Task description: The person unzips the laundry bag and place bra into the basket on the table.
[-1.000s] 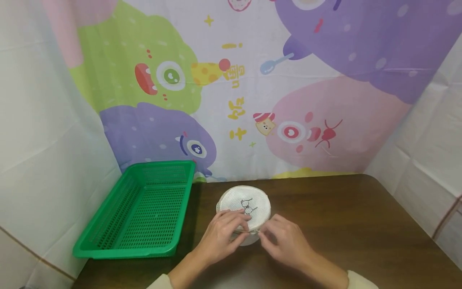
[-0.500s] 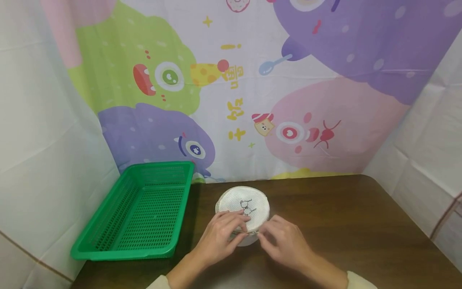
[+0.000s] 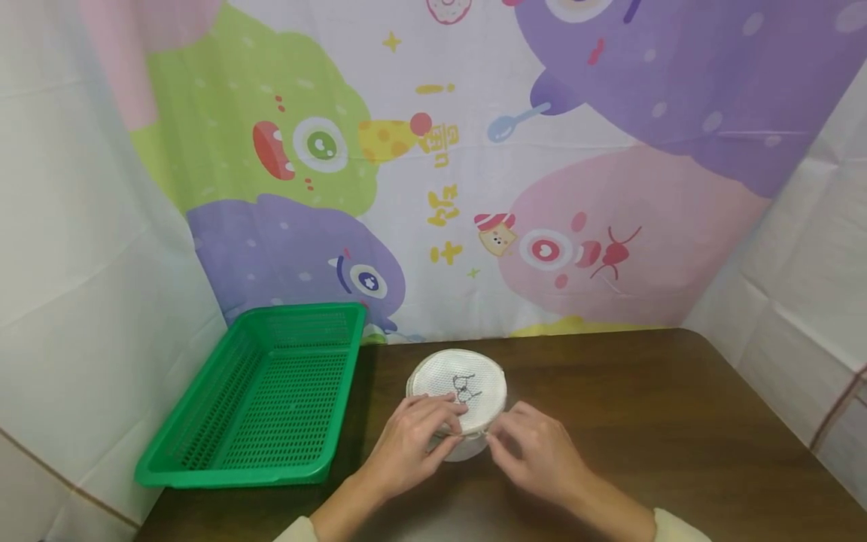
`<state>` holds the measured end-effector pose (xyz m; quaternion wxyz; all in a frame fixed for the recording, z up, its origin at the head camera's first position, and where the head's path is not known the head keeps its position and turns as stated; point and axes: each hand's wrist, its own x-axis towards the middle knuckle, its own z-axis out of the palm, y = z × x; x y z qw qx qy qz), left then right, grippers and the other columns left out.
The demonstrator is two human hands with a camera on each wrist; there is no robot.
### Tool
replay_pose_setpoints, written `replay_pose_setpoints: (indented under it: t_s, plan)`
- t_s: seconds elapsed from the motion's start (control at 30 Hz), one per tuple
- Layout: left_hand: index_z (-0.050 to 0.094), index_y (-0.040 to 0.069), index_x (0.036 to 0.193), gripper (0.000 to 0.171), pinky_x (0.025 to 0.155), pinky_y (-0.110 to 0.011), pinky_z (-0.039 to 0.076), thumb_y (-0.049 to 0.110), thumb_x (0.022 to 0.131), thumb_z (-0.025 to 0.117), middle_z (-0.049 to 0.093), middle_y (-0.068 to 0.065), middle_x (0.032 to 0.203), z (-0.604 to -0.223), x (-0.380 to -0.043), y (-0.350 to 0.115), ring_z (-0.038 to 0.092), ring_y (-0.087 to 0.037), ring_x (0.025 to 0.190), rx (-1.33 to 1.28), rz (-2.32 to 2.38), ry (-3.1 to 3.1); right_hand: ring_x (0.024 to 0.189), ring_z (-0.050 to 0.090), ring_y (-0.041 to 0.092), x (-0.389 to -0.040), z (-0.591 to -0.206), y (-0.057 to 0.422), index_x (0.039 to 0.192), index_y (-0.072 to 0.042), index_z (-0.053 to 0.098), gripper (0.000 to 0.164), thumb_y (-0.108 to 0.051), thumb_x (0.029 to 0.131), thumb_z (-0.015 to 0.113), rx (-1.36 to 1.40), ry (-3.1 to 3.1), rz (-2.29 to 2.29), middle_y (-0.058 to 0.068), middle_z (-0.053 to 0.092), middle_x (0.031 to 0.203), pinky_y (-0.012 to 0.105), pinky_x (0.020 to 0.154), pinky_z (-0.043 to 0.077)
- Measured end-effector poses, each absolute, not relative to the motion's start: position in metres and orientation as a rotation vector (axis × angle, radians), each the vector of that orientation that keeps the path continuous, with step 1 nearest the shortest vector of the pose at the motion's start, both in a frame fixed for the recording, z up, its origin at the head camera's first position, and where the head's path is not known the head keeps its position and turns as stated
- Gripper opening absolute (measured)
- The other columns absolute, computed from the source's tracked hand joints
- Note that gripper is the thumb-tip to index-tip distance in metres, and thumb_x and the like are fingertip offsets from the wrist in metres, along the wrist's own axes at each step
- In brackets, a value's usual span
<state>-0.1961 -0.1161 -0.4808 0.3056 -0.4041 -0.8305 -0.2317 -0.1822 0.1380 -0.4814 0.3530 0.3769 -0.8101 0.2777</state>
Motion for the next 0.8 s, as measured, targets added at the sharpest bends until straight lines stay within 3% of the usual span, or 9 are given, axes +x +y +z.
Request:
replay_pose_setpoints:
  t_s: [0.53,0.8]
  plan:
    - [0.069,0.02,0.096,0.029,0.104,-0.046,0.062,0.017,0.086,0.096,0.087,0.003,0.122,-0.4777,-0.1948,-0.1087,0.081,-0.023,0.128,-1.061,-0.628,-2.231,0.075,0.057,-0.002,-0.1807,-0.482,0.1337,0.089,-0.021,0.071,0.025,-0.003,0.08,0.086,0.984,-2.1,0.737,-0.015,0.071,0.077,0.01,0.063,0.045]
    - [0.068,0.022,0.097,0.025,0.107,-0.051,0.062,0.018,0.09,0.092,0.086,0.004,0.125,-0.4773,-0.1942,-0.1127,0.08,-0.022,0.131,-1.07,-0.623,-2.246,0.075,0.058,-0.001,-0.183,-0.4874,0.138,0.089,-0.022,0.073,0.024,-0.007,0.079,0.088,0.972,-2.096,0.71,-0.015,0.07,0.077,0.012,0.063,0.047]
